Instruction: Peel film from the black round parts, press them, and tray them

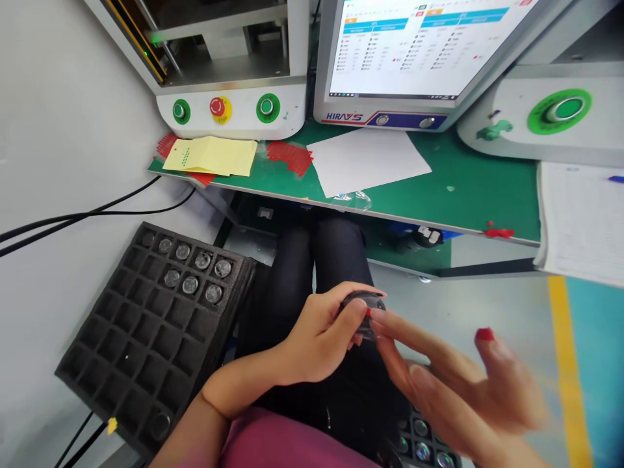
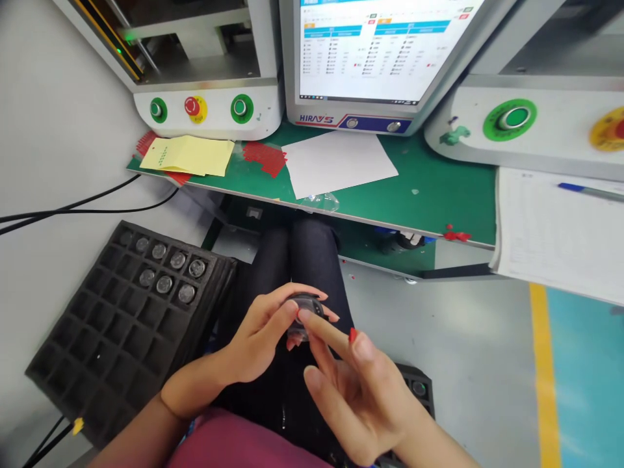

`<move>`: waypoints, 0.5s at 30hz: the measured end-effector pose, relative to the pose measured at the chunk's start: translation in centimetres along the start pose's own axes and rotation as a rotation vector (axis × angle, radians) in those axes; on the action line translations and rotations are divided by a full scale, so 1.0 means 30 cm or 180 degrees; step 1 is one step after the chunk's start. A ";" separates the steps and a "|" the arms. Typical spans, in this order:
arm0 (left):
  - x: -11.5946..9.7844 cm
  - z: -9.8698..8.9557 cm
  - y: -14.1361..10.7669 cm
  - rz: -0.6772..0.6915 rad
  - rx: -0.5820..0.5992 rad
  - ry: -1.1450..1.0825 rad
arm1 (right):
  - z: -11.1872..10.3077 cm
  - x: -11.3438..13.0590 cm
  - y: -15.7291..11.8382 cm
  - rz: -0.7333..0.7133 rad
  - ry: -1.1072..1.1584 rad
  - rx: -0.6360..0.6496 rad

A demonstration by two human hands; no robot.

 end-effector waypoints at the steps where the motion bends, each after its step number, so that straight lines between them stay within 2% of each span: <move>1: 0.002 -0.002 0.000 -0.0031 -0.0022 -0.0015 | 0.000 0.009 0.003 -0.0076 0.0120 -0.0045; 6: 0.011 -0.010 -0.001 -0.0097 -0.0079 0.0005 | 0.002 0.049 0.048 -0.0420 0.0407 -0.0122; 10: 0.012 -0.017 0.001 -0.0072 -0.0162 -0.0004 | -0.001 0.046 0.077 -0.0441 0.0120 0.0107; 15: -0.004 -0.061 0.017 0.0078 -0.0569 -0.0298 | -0.045 0.007 0.000 -0.0505 -0.0169 0.0272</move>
Point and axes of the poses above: each hand's wrist, its own y-axis towards the middle knuckle, its own z-axis out of the palm, x = y × z, the point moved 4 cm from there along y, towards the middle knuckle, and after that the axes turned 3 degrees about -y, right-handed, at the moved point
